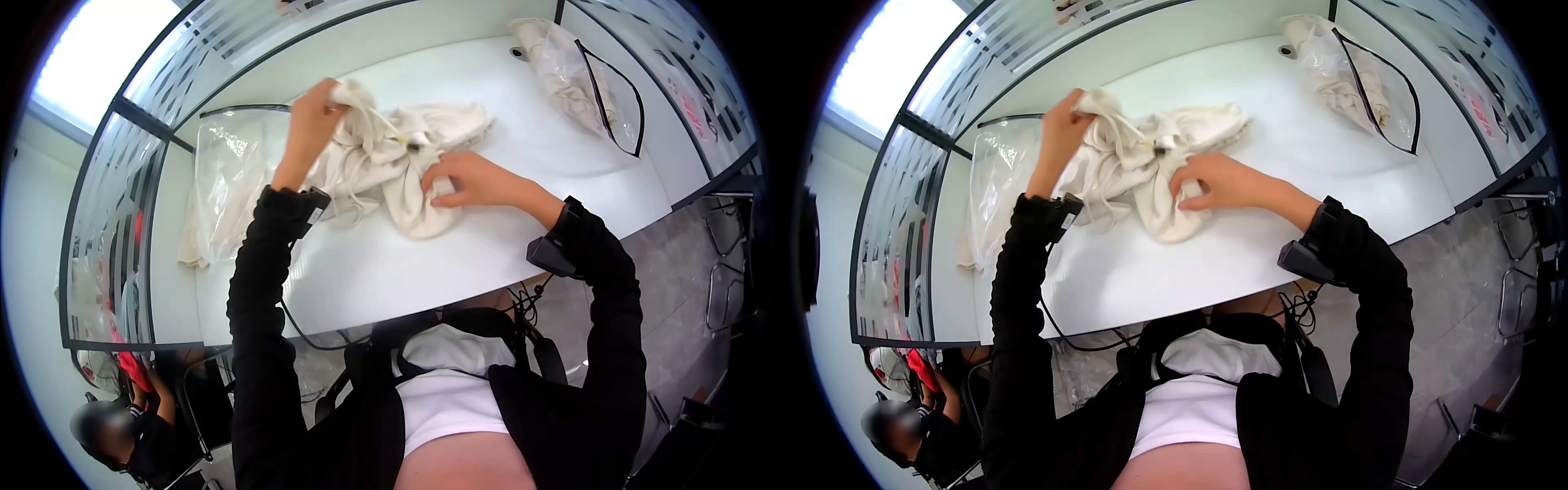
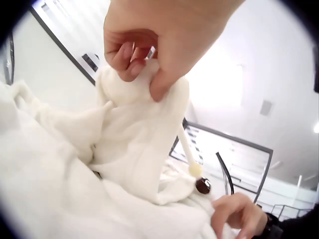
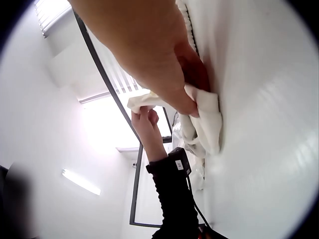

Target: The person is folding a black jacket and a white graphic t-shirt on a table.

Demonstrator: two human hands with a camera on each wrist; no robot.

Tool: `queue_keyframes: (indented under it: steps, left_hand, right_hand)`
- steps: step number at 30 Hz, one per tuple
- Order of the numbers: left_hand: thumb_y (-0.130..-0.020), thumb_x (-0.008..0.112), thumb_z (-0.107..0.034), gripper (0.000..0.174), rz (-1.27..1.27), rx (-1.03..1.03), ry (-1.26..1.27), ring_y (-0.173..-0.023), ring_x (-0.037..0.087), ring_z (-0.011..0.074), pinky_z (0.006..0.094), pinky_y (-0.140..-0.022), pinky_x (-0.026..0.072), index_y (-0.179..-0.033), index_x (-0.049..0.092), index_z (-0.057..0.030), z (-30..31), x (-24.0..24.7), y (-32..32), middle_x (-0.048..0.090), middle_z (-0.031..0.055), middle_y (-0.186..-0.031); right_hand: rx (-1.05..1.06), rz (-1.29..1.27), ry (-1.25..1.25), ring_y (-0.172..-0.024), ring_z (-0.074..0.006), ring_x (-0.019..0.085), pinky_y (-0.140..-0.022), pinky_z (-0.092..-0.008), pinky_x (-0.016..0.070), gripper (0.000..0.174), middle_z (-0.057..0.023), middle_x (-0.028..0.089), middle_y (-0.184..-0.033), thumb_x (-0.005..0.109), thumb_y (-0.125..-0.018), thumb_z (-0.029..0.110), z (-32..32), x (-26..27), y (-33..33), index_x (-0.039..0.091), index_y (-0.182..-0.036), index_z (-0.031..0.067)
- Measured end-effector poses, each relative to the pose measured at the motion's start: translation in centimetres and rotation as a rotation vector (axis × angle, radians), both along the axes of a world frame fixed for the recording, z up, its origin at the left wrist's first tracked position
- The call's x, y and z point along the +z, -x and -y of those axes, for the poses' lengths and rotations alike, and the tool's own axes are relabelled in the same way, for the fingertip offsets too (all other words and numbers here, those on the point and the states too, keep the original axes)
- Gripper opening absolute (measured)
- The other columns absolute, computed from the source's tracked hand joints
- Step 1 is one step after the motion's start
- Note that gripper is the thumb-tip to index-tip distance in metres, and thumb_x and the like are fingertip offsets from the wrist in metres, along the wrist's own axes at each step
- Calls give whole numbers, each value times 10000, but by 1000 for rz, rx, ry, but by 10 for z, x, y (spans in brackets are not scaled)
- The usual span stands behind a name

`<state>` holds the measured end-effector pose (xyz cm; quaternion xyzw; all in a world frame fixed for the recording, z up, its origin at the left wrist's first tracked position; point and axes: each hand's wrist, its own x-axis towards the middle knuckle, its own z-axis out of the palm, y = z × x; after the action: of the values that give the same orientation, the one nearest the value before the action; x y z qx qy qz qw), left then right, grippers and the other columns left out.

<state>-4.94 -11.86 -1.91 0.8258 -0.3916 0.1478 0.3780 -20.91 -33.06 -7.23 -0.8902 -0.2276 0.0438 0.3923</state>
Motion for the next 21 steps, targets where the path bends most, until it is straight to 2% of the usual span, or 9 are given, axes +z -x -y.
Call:
queue_keyframes:
  steps: [2,3,6,8,12,14,15,19,21]
  left_hand:
    - [-770,587,-55,174,5,173,128,-511,551,233,298,-492,421,-933,527,-48,-21,9,-2,593,138,-730]
    - [-796,550,-38,150,-105,226,174,-467,530,165,274,-448,402,-941,511,-42,-31,17,0,583,111,-694]
    - [-804,504,0,115,-338,128,498,-493,532,121,245,-441,396,-917,504,-23,-68,21,-8,574,75,-693]
    - [-800,465,35,112,-238,-9,730,-521,541,128,234,-456,404,-900,493,-6,-83,17,-14,572,69,-709]
    - [-787,496,86,154,-4,15,905,-690,565,134,236,-644,454,-915,487,1,-100,19,-10,570,78,-830]
    - [-794,498,93,169,130,92,855,-799,549,124,225,-733,437,-938,491,5,-109,25,-8,555,70,-904]
    - [-806,503,81,174,130,88,869,-844,534,116,225,-777,424,-965,492,12,-112,29,-5,549,62,-927]
    - [-814,518,47,165,352,151,771,-850,543,123,241,-792,430,-976,511,17,-117,52,5,558,66,-933]
    - [-811,532,29,165,417,159,719,-844,546,125,243,-786,435,-975,531,21,-117,65,10,565,65,-933]
  right_hand:
    - [-96,80,-71,-749,-163,522,-649,-271,410,219,-17,592,-886,667,-715,122,3,-11,-6,600,-923,102]
    - [-101,220,-100,-751,-166,523,-650,-272,408,255,-24,592,-908,648,-700,69,4,-14,-8,577,-943,96]
    - [-241,371,-135,-768,-171,527,-667,-268,408,265,-25,593,-930,603,-689,11,12,-23,-19,560,-941,80]
    - [-392,209,-118,-802,-154,521,-692,-243,412,309,-31,570,-952,537,-690,-45,11,-2,-12,553,-974,78]
    - [-489,510,-145,-810,-157,545,-719,-250,430,349,-61,577,-967,530,-703,-52,24,6,-22,555,-1032,64]
    - [-531,585,-147,-817,-169,559,-734,-263,440,322,-70,584,-950,535,-709,-43,35,12,-27,560,-1018,45]
    - [-548,643,-47,-845,-222,579,-743,-295,451,275,-91,594,-934,555,-716,-19,40,19,-26,571,-987,22]
    - [-590,735,183,-863,-283,575,-748,-321,455,242,-129,596,-965,585,-733,37,59,33,-33,575,-974,13]
    - [-591,831,219,-805,-299,575,-715,-340,456,219,-143,596,-887,562,-724,41,66,40,-39,576,-941,20]
